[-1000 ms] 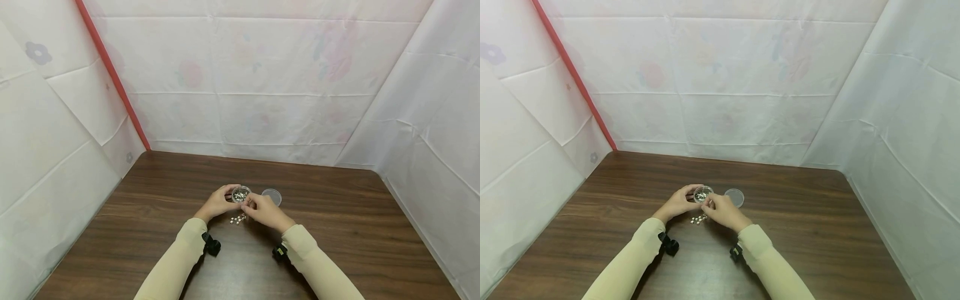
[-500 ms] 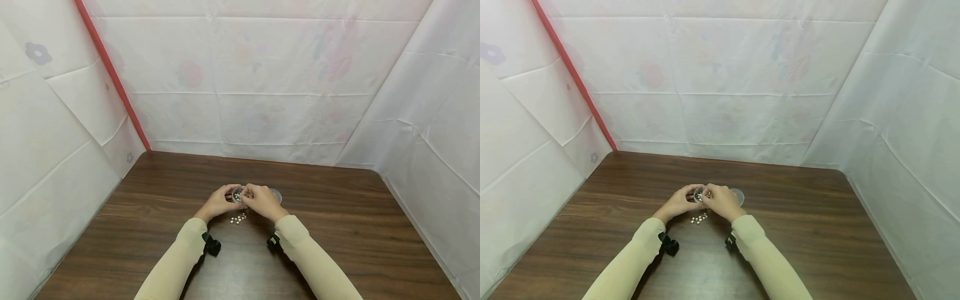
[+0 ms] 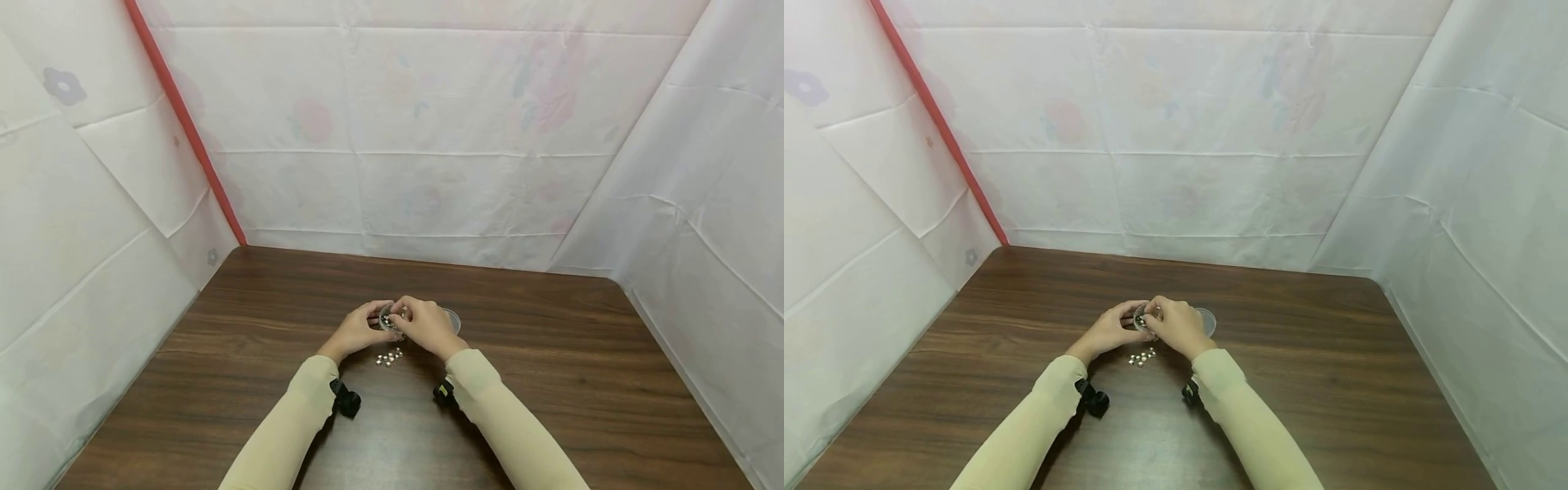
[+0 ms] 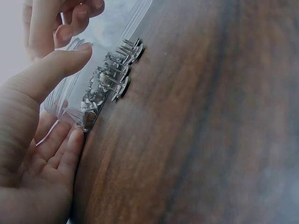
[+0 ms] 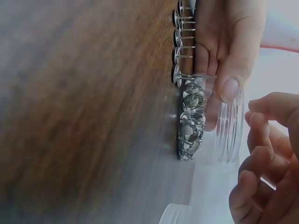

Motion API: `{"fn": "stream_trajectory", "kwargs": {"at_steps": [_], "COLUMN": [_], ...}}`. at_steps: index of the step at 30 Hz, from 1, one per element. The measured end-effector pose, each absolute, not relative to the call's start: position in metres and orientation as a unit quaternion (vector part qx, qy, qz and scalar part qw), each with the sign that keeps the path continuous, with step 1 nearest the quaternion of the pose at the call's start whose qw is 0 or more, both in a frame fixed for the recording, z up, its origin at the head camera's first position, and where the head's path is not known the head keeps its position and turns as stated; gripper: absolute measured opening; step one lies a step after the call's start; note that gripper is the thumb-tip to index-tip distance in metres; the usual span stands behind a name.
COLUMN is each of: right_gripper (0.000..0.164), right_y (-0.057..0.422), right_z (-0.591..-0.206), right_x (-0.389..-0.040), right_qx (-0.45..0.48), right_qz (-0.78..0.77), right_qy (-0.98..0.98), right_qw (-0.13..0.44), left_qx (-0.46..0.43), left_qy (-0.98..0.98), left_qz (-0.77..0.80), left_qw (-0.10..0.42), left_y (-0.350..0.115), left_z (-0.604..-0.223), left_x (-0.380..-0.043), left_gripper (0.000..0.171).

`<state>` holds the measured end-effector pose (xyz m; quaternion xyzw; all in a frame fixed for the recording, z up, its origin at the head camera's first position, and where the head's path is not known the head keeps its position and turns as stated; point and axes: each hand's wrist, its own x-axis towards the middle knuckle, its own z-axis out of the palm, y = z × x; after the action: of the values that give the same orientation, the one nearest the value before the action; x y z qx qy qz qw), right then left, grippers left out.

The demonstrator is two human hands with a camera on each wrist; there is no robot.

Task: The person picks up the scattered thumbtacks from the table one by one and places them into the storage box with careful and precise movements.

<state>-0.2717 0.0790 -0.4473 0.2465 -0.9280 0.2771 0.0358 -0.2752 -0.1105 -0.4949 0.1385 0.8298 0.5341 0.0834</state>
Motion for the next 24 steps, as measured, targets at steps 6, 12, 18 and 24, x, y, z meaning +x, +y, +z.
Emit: {"fn": "stream_trajectory", "kwargs": {"at_steps": [6,12,18,24], "right_gripper": [0.009,0.010,0.007,0.007], "right_y": [0.085,0.092,0.098,0.103], "right_z": [-0.450,-0.450,-0.449,-0.451], "right_x": [-0.267,-0.260,-0.252,-0.248], "right_qx": [0.280,0.290,0.325,0.339], "right_qz": [0.305,0.333,0.306,0.300], "right_qy": [-0.910,-0.897,-0.895,-0.891], "right_qw": [0.036,0.027,0.023,-0.036], "left_qx": [0.133,0.132,0.140,0.158], "left_qy": [0.831,0.831,0.825,0.818], "left_qz": [0.533,0.535,0.542,0.546], "left_qw": [0.083,0.082,0.076,0.088], "left_y": [-0.111,-0.111,-0.110,-0.108], "left_z": [-0.496,-0.496,-0.491,-0.461], "left_x": [-0.276,-0.276,-0.274,-0.258], "left_gripper": [0.075,0.075,0.073,0.072]}}
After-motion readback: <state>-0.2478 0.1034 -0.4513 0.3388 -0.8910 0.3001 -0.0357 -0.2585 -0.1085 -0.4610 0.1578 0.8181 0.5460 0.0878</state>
